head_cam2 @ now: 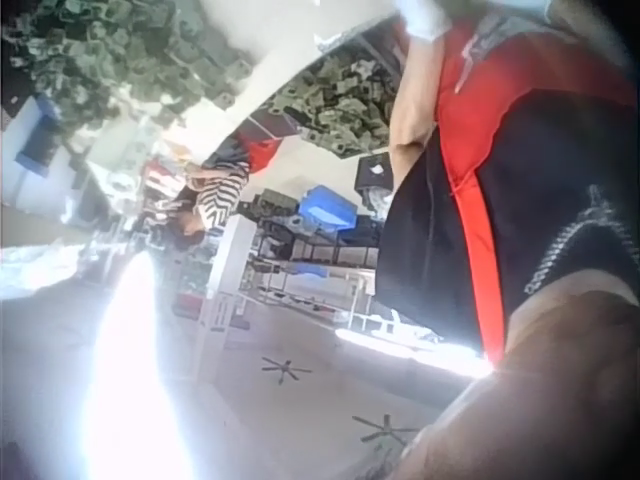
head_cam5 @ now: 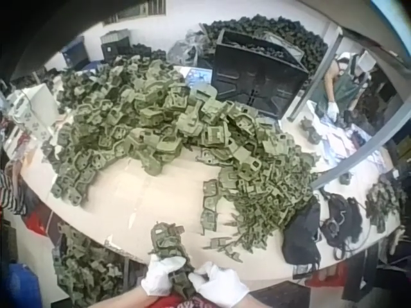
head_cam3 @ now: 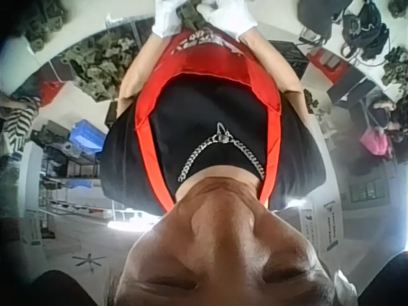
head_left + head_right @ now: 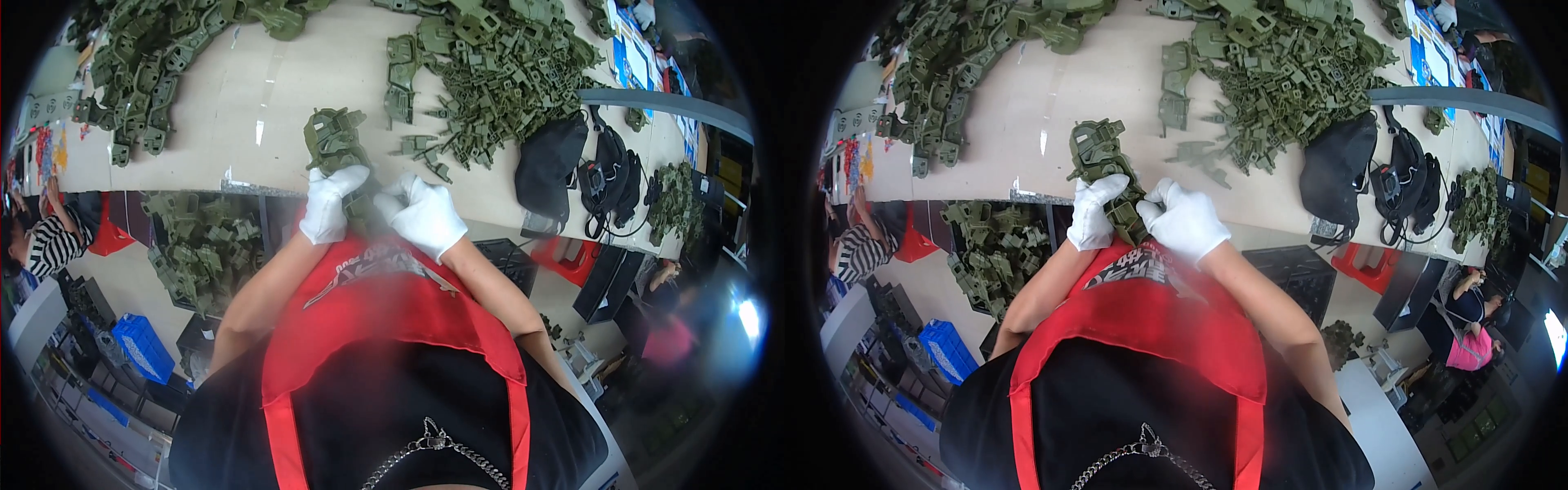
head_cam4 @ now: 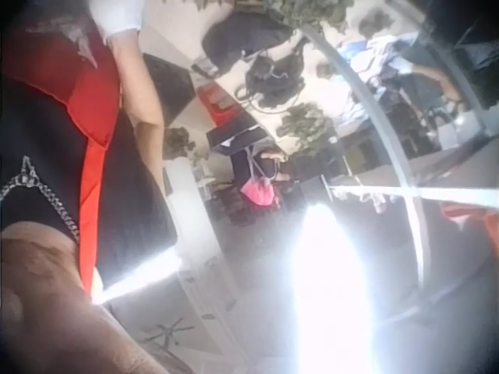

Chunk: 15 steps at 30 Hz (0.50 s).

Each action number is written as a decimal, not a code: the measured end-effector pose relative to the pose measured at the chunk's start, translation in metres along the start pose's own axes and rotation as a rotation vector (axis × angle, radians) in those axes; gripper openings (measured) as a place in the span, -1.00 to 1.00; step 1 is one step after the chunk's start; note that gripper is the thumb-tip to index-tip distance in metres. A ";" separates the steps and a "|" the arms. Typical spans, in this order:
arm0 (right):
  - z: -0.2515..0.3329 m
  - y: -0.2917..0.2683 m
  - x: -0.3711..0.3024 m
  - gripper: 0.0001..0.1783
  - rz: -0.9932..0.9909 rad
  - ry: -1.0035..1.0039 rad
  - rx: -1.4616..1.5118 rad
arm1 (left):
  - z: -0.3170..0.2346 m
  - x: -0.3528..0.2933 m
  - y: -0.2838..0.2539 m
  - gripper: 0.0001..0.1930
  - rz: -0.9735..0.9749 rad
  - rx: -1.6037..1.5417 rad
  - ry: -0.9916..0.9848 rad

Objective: The person sorts and assembles green plastic toy housing components by hand, taking them from plastic bins and fitting them together.

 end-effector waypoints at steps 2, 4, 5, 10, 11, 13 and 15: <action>0.002 -0.021 0.033 -0.80 0.150 -0.441 -0.124 | -0.002 0.009 -0.011 -0.69 -0.100 -0.064 -0.030; -0.009 -0.046 0.072 -0.64 0.061 -0.374 0.154 | -0.015 0.014 -0.013 -0.68 -0.054 -0.119 -0.004; -0.041 -0.057 0.087 -0.53 -0.164 0.127 0.543 | -0.021 0.016 -0.012 -0.67 -0.011 -0.183 0.014; -0.058 -0.020 0.161 -0.39 -0.168 0.178 -0.287 | -0.052 0.002 -0.023 -0.58 0.035 -0.290 0.066; -0.045 -0.012 0.165 -0.42 -0.218 0.074 -0.381 | -0.058 -0.003 -0.028 -0.58 0.036 -0.312 0.107; -0.029 0.010 0.171 -0.45 -0.236 0.080 -0.576 | -0.062 -0.004 -0.047 -0.57 -0.040 -0.295 0.195; -0.007 0.035 0.164 -0.46 -0.189 -0.028 -0.668 | -0.055 -0.003 -0.071 -0.53 -0.147 -0.216 0.255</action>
Point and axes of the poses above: each hand's wrist, its own x-axis towards the middle knuckle, its own y-axis out of the palm, z = x × y, the point moved 7 cm from there along x, towards the middle knuckle, and after that the axes turned 12 degrees about -y, right-handed, at the moved point
